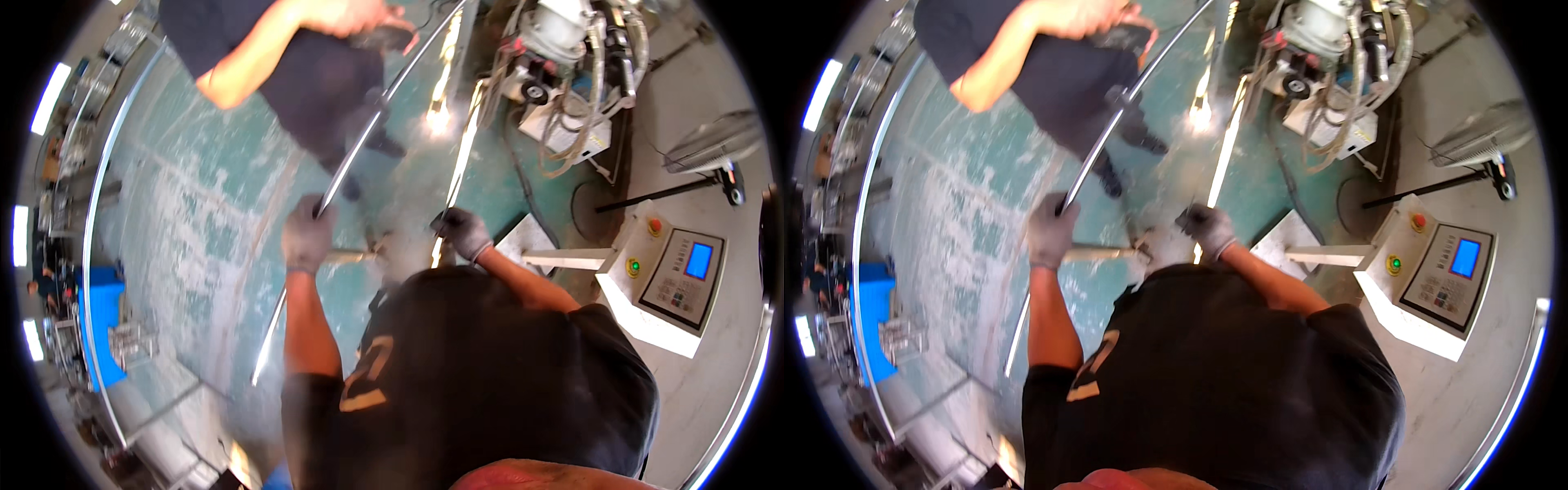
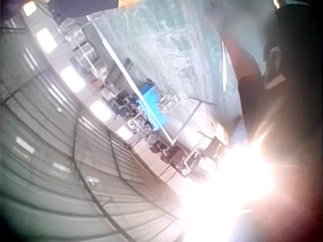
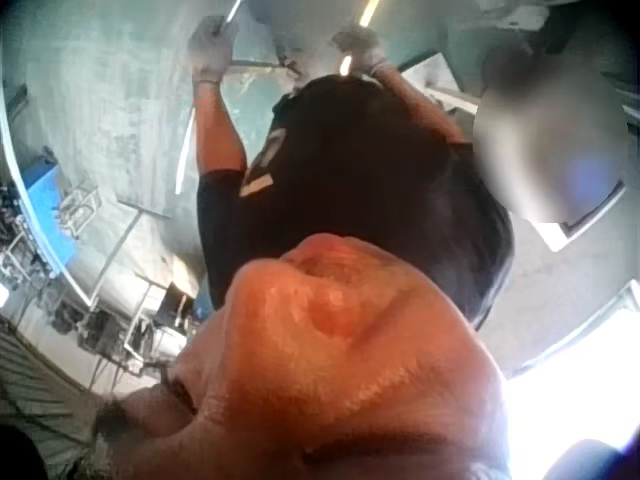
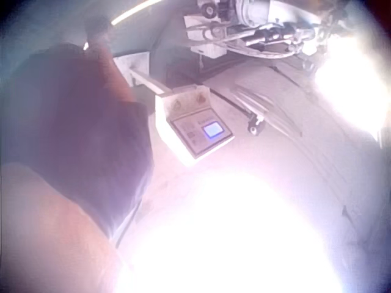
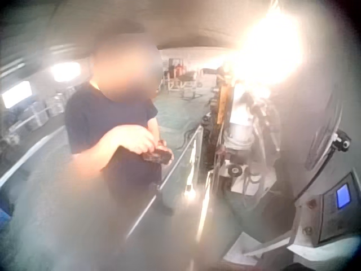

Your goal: The person welds a metal rod held in a jig while a coworker uses a handheld grinder on the same rod. The welder repeatedly positions the rod, applies welds, and adjusts the rod's position. The coworker grinds the welds to smooth them.

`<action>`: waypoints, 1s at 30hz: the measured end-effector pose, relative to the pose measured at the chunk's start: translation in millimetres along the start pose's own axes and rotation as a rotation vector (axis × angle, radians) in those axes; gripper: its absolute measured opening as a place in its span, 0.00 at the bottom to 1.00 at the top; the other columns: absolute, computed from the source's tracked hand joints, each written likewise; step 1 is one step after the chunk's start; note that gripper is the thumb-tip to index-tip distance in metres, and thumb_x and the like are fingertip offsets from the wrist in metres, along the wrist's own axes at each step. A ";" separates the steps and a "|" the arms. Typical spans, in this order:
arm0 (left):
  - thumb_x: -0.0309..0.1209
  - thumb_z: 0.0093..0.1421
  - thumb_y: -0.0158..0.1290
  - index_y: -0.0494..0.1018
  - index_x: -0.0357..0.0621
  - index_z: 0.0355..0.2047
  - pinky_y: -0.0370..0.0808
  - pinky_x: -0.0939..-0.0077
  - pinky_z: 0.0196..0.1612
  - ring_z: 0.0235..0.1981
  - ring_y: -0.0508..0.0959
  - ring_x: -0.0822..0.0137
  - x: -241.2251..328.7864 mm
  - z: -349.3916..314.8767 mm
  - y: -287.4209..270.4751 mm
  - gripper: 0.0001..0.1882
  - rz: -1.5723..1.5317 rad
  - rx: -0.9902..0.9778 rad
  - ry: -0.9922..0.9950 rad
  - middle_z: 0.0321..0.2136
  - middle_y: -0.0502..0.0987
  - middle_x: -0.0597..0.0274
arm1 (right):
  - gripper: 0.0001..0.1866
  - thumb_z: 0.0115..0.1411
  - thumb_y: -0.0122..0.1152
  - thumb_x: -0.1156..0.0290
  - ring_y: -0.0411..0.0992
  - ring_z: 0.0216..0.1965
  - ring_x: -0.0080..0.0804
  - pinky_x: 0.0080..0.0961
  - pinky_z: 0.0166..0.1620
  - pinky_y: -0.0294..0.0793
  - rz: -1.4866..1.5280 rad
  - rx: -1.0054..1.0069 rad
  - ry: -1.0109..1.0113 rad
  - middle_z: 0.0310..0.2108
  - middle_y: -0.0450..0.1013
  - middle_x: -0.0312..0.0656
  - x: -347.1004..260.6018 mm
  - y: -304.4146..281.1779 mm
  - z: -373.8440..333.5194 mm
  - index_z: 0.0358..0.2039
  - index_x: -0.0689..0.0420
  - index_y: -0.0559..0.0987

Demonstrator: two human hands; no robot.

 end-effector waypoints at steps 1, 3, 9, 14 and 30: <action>0.41 0.69 0.63 0.84 0.44 0.55 0.83 0.57 0.46 0.42 0.90 0.53 -19.9 3.2 3.2 0.20 -0.275 -0.081 -0.139 0.41 0.88 0.48 | 0.10 0.70 0.78 0.64 0.79 0.29 0.21 0.26 0.35 0.81 -0.070 0.000 -0.029 0.28 0.84 0.35 -6.4 -1.7 -0.8 0.40 0.57 0.89; 0.29 0.72 0.60 0.83 0.32 0.55 0.84 0.71 0.45 0.36 0.87 0.66 -8.3 6.1 -23.0 0.16 -0.949 0.113 -0.328 0.40 0.88 0.56 | 0.11 0.70 0.76 0.63 0.80 0.28 0.22 0.27 0.34 0.81 0.027 -0.009 -0.047 0.27 0.83 0.37 -9.8 -9.8 15.1 0.38 0.58 0.87; 0.26 0.70 0.61 0.82 0.29 0.54 0.84 0.70 0.44 0.37 0.85 0.66 -81.7 -62.5 -85.9 0.15 -0.769 0.378 -0.475 0.40 0.87 0.53 | 0.14 0.69 0.77 0.62 0.80 0.27 0.25 0.29 0.35 0.81 -0.071 -0.064 -0.005 0.27 0.83 0.40 -2.3 12.4 7.3 0.37 0.60 0.85; 0.27 0.71 0.61 0.83 0.31 0.53 0.83 0.71 0.39 0.34 0.84 0.69 -96.5 -100.4 -75.9 0.14 -0.660 0.333 -0.573 0.38 0.87 0.55 | 0.14 0.68 0.78 0.62 0.80 0.28 0.25 0.30 0.36 0.81 -0.122 -0.115 -0.015 0.27 0.83 0.40 -8.9 24.3 9.7 0.37 0.61 0.85; 0.30 0.71 0.60 0.86 0.36 0.49 0.80 0.73 0.32 0.26 0.81 0.70 -78.3 -96.5 -78.1 0.12 -0.601 0.402 -0.632 0.35 0.88 0.57 | 0.12 0.68 0.77 0.64 0.80 0.29 0.24 0.29 0.38 0.81 -0.142 -0.222 -0.020 0.29 0.84 0.39 -17.2 39.9 14.4 0.38 0.61 0.87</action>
Point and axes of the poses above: each hand's wrist, its own z-axis towards the middle knuckle, its own y-axis out of the palm, x = y × z, the point moved 5 cm from there along z, towards the middle knuckle
